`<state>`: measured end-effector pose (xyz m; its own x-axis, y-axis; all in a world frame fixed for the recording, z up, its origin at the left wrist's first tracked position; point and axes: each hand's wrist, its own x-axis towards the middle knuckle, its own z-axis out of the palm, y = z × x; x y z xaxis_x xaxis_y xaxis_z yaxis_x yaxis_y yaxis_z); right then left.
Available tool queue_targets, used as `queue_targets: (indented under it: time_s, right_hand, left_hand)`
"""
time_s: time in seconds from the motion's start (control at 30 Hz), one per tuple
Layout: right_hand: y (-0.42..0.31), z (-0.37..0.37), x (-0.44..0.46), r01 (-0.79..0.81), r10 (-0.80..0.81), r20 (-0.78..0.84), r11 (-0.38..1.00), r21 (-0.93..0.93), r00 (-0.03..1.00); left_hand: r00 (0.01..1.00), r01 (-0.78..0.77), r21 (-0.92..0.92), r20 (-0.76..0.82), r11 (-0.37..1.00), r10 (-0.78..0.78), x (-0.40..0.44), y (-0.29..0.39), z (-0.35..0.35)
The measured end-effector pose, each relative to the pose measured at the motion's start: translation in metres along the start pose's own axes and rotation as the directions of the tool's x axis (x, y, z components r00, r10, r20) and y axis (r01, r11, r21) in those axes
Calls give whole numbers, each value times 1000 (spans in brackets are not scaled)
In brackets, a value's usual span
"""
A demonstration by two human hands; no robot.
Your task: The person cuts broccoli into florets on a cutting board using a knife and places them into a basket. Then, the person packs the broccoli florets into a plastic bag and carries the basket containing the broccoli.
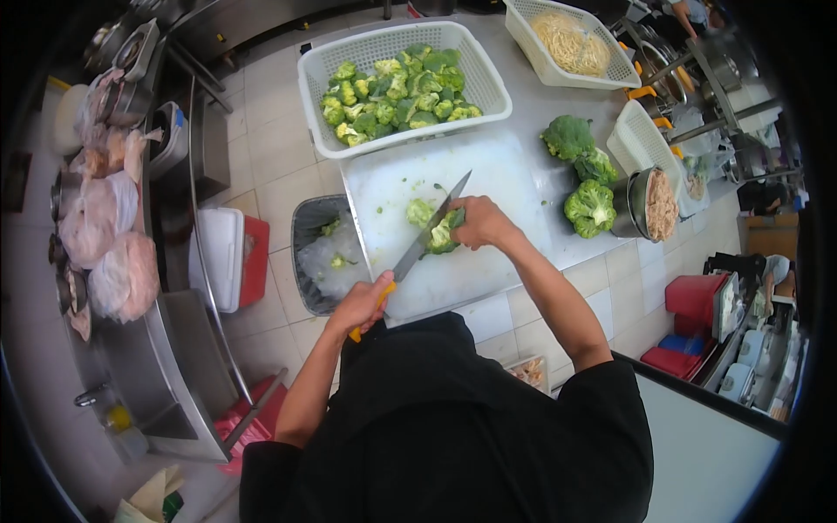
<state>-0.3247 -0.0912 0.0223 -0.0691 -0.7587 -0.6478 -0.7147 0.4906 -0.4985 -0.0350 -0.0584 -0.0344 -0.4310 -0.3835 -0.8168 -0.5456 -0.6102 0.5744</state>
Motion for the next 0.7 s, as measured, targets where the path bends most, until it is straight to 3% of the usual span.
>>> queue_targets:
  time_s: [0.2, 0.3, 0.5, 0.7]
  right_hand:
    - [-9, 12, 1, -83, 82, -10, 979, -185, 997]
    - [-4, 19, 3, -40, -40, -149, 863, -504, 988]
    - [-21, 15, -2, -52, -16, -104, 786, -616, 994]
    - [-31, 11, 3, -25, 6, -30, 711, -702, 1000]
  left_hand:
    - [990, -56, 125, -125, 991, 72, -9, -3, 18]
    - [980, -60, 213, -173, 975, 98, -12, 1, 24]
    - [925, -155, 434, -252, 888, 285, -13, 4, 38]
    - [941, -112, 479, -232, 871, 248, -25, 12, 48]
